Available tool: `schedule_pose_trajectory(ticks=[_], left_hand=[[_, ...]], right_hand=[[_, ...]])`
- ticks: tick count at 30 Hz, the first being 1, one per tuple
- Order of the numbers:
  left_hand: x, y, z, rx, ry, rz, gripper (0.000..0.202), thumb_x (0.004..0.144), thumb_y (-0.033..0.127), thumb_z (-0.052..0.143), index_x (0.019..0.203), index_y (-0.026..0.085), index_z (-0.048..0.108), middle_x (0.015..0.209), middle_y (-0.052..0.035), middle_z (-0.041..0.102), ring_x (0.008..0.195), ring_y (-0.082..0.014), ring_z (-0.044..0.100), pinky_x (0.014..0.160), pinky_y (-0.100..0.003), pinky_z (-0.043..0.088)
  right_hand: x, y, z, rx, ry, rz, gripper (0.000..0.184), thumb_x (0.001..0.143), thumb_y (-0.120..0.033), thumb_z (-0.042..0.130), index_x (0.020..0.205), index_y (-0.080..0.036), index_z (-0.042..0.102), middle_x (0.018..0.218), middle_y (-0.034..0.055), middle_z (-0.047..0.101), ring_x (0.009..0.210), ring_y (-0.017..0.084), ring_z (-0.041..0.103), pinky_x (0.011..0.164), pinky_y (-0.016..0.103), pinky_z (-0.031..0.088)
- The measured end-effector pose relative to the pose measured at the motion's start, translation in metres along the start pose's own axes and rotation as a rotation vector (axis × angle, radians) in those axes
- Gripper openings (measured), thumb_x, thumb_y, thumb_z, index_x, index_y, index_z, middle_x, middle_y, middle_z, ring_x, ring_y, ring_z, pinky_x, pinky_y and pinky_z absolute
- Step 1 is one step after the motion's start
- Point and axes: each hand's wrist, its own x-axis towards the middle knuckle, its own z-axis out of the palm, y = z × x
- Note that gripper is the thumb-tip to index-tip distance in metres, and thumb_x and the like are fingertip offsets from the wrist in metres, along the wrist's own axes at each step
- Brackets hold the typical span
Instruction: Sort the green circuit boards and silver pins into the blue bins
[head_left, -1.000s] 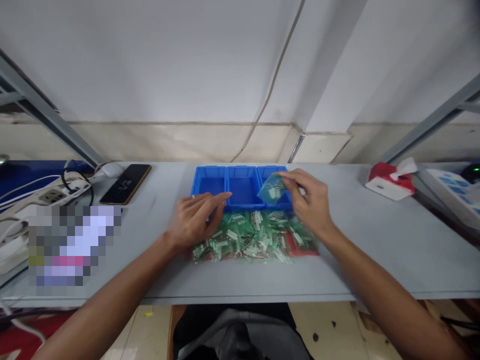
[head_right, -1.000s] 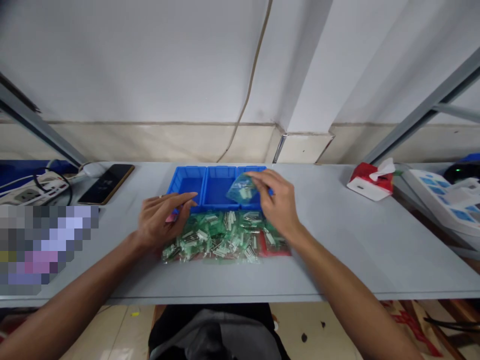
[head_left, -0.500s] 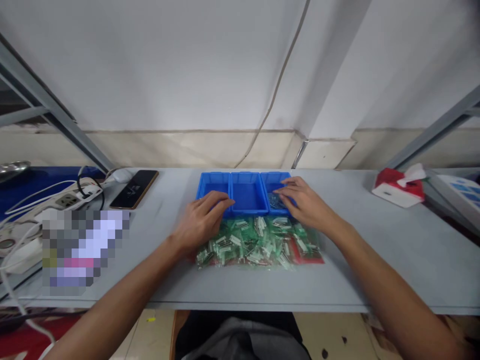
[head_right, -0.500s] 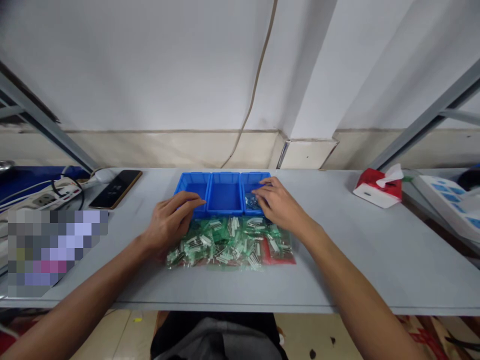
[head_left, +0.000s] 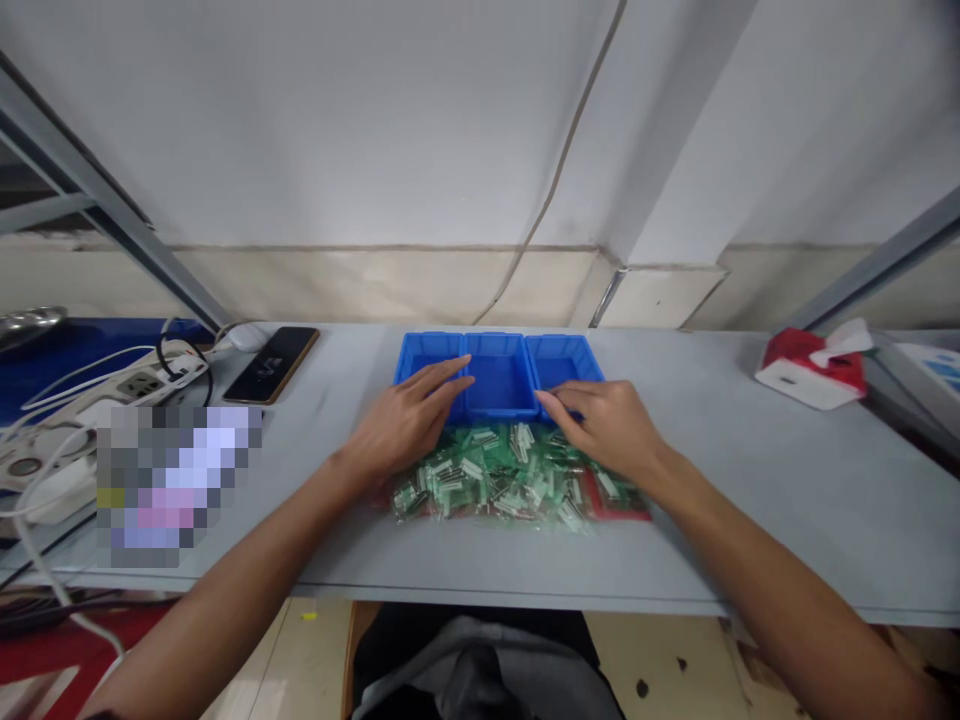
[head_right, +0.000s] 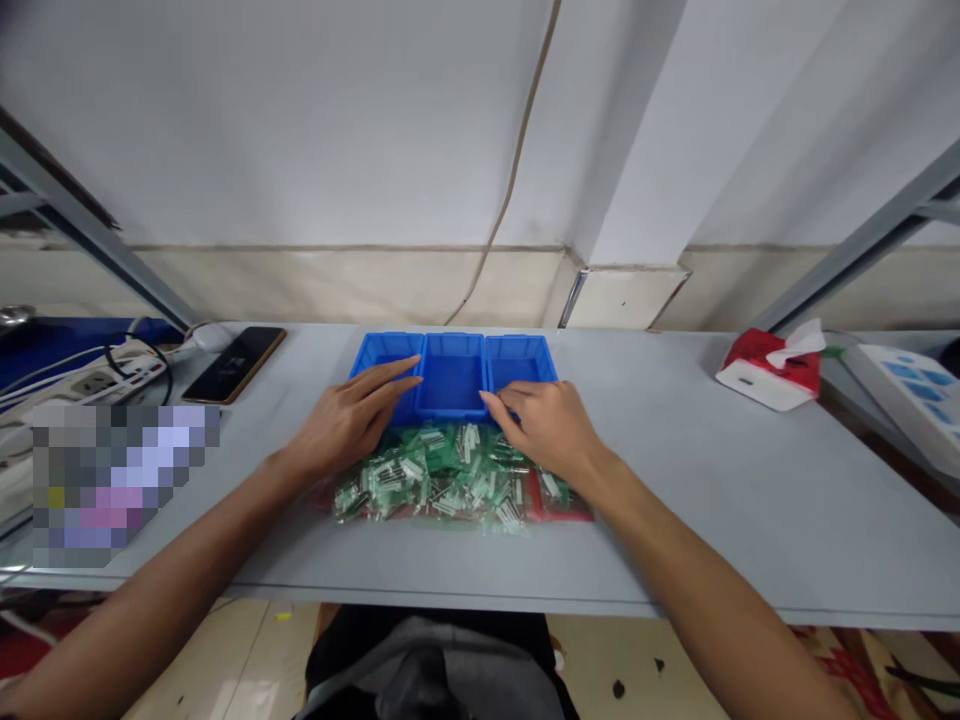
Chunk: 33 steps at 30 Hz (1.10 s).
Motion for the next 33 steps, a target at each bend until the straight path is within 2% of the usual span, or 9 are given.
schedule_pose_trajectory(ticks=[4,10,13,17,21,24,27,30,33], left_hand=[[0.001,-0.002,0.000,0.016,0.007,0.003,0.040,0.096,0.009,0.047,0.134,0.017,0.054,0.150,-0.0101,0.047,0.136,-0.0252,0.050,0.101,-0.044,0.057],[0.002,0.003,-0.006,0.051,0.078,-0.006,0.035,0.093,0.009,0.048,0.125,0.019,0.060,0.143,-0.0082,0.055,0.129,-0.0245,0.055,0.093,-0.040,0.060],[0.001,0.004,-0.007,0.054,0.111,0.010,0.034,0.092,0.008,0.049,0.122,0.019,0.060,0.140,-0.0078,0.057,0.127,-0.0238,0.056,0.092,-0.039,0.059],[0.000,0.004,-0.007,0.055,0.149,0.010,0.034,0.091,0.008,0.051,0.120,0.020,0.061,0.137,-0.0078,0.059,0.124,-0.0239,0.058,0.091,-0.039,0.059],[0.001,0.008,-0.009,-0.005,0.207,0.011,0.039,0.089,0.005,0.052,0.125,0.020,0.058,0.129,-0.0081,0.064,0.118,-0.0215,0.061,0.093,-0.037,0.057],[0.002,0.016,-0.011,-0.053,0.281,0.052,0.046,0.087,0.003,0.055,0.130,0.019,0.055,0.123,-0.0080,0.067,0.112,-0.0195,0.064,0.095,-0.035,0.056],[0.001,0.023,-0.012,-0.011,0.290,0.094,0.053,0.086,0.004,0.060,0.135,0.021,0.053,0.125,-0.0084,0.066,0.109,-0.0186,0.065,0.091,-0.032,0.056],[-0.001,0.025,-0.011,0.018,0.280,0.131,0.052,0.086,0.007,0.064,0.134,0.024,0.056,0.129,-0.0087,0.063,0.108,-0.0187,0.065,0.086,-0.031,0.058],[-0.002,0.022,-0.010,-0.031,0.326,0.125,0.048,0.086,0.006,0.065,0.130,0.025,0.059,0.116,-0.0069,0.069,0.104,-0.0187,0.066,0.086,-0.033,0.058]], right_hand=[[0.000,-0.017,-0.004,0.285,0.206,-0.238,0.016,0.092,-0.018,0.060,0.083,-0.020,0.073,0.084,0.0035,0.076,0.079,0.017,0.071,0.072,0.033,0.058],[-0.008,-0.047,0.005,0.235,-0.044,-0.580,0.030,0.093,-0.027,0.063,0.121,-0.023,0.068,0.135,0.0076,0.065,0.125,0.024,0.061,0.101,0.045,0.053],[-0.013,-0.060,0.015,0.111,-0.114,-0.633,0.038,0.097,-0.028,0.059,0.134,-0.022,0.059,0.134,0.0069,0.066,0.127,0.024,0.060,0.101,0.044,0.053],[-0.015,-0.064,0.022,0.093,0.014,-0.670,0.030,0.096,-0.015,0.059,0.126,-0.017,0.064,0.122,0.0053,0.073,0.116,0.021,0.066,0.098,0.041,0.055],[-0.012,-0.060,0.018,0.251,0.204,-0.491,0.033,0.092,-0.009,0.062,0.124,-0.018,0.065,0.110,0.0049,0.077,0.102,0.019,0.072,0.086,0.036,0.061],[-0.010,-0.056,0.012,0.494,0.306,-0.065,0.035,0.093,-0.016,0.063,0.126,-0.024,0.063,0.110,0.0034,0.076,0.096,0.017,0.073,0.083,0.034,0.063],[-0.008,-0.051,0.006,0.753,0.256,0.294,0.025,0.093,-0.026,0.064,0.118,-0.024,0.066,0.093,0.0017,0.075,0.077,0.015,0.073,0.067,0.029,0.063],[-0.008,-0.051,0.002,0.932,0.115,0.326,0.022,0.094,-0.030,0.063,0.115,-0.023,0.069,0.081,0.0004,0.074,0.068,0.014,0.071,0.059,0.026,0.060],[-0.010,-0.055,0.000,1.001,0.063,0.202,0.028,0.097,-0.027,0.058,0.124,-0.024,0.066,0.102,0.0044,0.076,0.089,0.018,0.074,0.078,0.033,0.062]])
